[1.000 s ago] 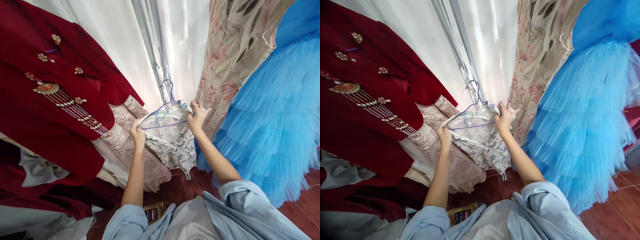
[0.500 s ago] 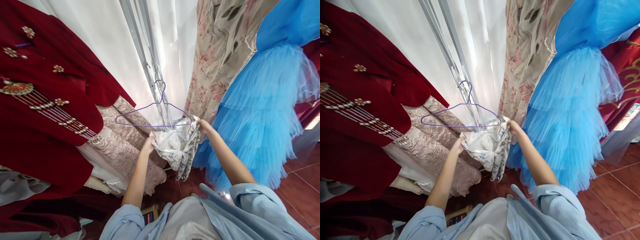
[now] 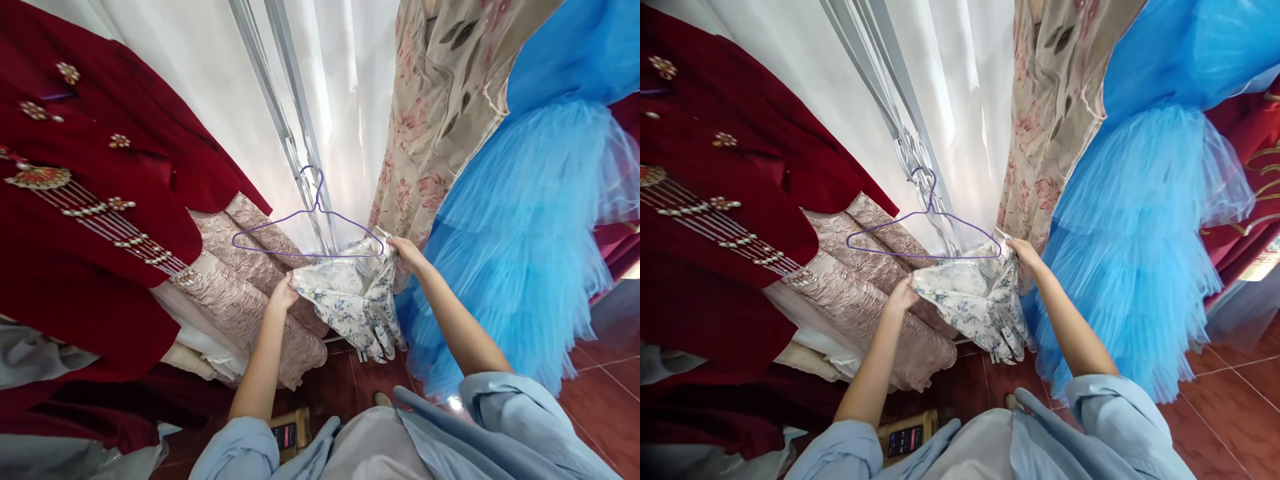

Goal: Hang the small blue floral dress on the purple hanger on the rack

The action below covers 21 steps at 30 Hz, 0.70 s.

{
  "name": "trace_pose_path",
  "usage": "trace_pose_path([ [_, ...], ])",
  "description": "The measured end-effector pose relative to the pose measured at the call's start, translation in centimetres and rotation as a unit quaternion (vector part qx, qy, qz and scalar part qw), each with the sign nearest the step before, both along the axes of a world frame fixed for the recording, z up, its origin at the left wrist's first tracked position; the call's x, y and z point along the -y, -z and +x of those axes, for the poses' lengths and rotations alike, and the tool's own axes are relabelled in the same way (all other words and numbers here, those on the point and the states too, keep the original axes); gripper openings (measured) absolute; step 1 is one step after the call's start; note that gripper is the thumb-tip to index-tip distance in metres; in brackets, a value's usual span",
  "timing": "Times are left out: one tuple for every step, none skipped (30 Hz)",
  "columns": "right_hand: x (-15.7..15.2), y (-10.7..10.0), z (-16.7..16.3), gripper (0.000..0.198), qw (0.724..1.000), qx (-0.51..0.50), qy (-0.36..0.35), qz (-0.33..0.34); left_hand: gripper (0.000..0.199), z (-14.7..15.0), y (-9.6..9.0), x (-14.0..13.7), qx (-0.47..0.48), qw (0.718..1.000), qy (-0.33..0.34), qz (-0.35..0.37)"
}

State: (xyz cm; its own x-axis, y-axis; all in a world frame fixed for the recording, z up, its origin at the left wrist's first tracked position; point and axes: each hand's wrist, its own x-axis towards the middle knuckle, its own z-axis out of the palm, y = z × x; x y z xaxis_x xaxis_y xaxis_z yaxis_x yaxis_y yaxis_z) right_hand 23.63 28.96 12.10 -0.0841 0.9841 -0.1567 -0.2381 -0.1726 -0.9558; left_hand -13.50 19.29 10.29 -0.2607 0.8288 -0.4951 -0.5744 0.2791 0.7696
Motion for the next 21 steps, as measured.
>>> trace_pose_path([
  [-0.4, -1.2, -0.1, 0.021, 1.0, -0.005, -0.007, 0.028, 0.014, -0.4, -1.5, -0.8, 0.01, 1.0, -0.015, 0.02],
  [-0.5, -2.2, -0.3, 0.025, 0.998, -0.008, -0.015, 0.055, 0.016, -0.7, -2.9, -1.3, 0.023, 0.998, -0.03, 0.044],
  [-0.4, -3.1, -0.4, 0.029, 0.997, -0.007, -0.023, 0.077, 0.018, -1.0, -4.3, -1.7, 0.04, 0.996, -0.04, 0.071],
  [-0.1, -3.9, -0.6, 0.031, 0.995, 0.001, -0.027, 0.096, 0.022, -1.3, -5.7, -1.9, 0.057, 0.992, -0.045, 0.098],
  [0.4, -4.6, -0.6, 0.032, 0.993, 0.015, -0.028, 0.113, 0.028, -1.6, -7.0, -1.8, 0.07, 0.989, -0.045, 0.124],
  [1.0, -5.1, -0.7, 0.033, 0.991, 0.038, -0.024, 0.129, 0.035, -1.9, -8.1, -1.6, 0.077, 0.986, -0.037, 0.144],
  [1.6, -5.5, -0.6, 0.033, 0.986, 0.068, -0.019, 0.152, 0.044, -2.1, -9.2, -1.3, 0.076, 0.984, -0.022, 0.158],
  [2.4, -5.8, -0.6, 0.033, 0.978, 0.103, -0.011, 0.181, 0.054, -2.4, -10.2, -1.0, 0.072, 0.984, -0.002, 0.166],
  [3.1, -6.1, -0.7, 0.034, 0.967, 0.141, 0.001, 0.213, 0.063, -2.8, -11.1, -0.7, 0.065, 0.984, 0.02, 0.168],
  [3.9, -6.4, -0.8, 0.034, 0.953, 0.182, 0.016, 0.243, 0.071, -3.1, -12.0, -0.4, 0.054, 0.984, 0.039, 0.166],
  [4.7, -6.6, -1.0, 0.034, 0.936, 0.224, 0.032, 0.268, 0.077, -3.5, -12.7, -0.3, 0.04, 0.984, 0.055, 0.163],
  [5.5, -6.9, -1.3, 0.034, 0.92, 0.267, 0.049, 0.284, 0.081, -4.0, -13.4, -0.2, 0.022, 0.985, 0.067, 0.159],
  [6.3, -7.1, -1.7, 0.034, 0.903, 0.308, 0.064, 0.292, 0.084, -4.6, -14.1, -0.2, 0.0, 0.985, 0.077, 0.157],
  [7.0, -7.4, -2.3, 0.033, 0.889, 0.344, 0.075, 0.293, 0.088, -5.2, -14.7, -0.3, -0.022, 0.984, 0.086, 0.154],
  [7.7, -7.5, -2.9, 0.033, 0.876, 0.375, 0.083, 0.29, 0.093, -5.9, -15.3, -0.3, -0.044, 0.983, 0.093, 0.15],
  [8.4, -7.6, -3.5, 0.033, 0.867, 0.399, 0.089, 0.286, 0.098, -6.7, -15.9, -0.3, -0.064, 0.982, 0.103, 0.145],
  [8.9, -7.6, -4.1, 0.033, 0.86, 0.417, 0.094, 0.281, 0.102, -7.4, -16.4, -0.3, -0.081, 0.98, 0.115, 0.139],
  [9.4, -7.6, -4.8, 0.034, 0.855, 0.428, 0.097, 0.275, 0.104, -8.2, -16.8, -0.3, -0.096, 0.978, 0.128, 0.134],
  [9.7, -7.5, -5.4, 0.035, 0.853, 0.436, 0.096, 0.269, 0.105, -8.9, -17.2, -0.2, -0.111, 0.976, 0.138, 0.129],
  [10.0, -7.3, -5.9, 0.034, 0.853, 0.44, 0.093, 0.265, 0.106, -9.6, -17.6, -0.1, -0.127, 0.973, 0.146, 0.125],
  [10.2, -7.1, -6.5, 0.032, 0.854, 0.44, 0.088, 0.261, 0.106, -10.2, -17.9, 0.0, -0.144, 0.97, 0.153, 0.119],
])
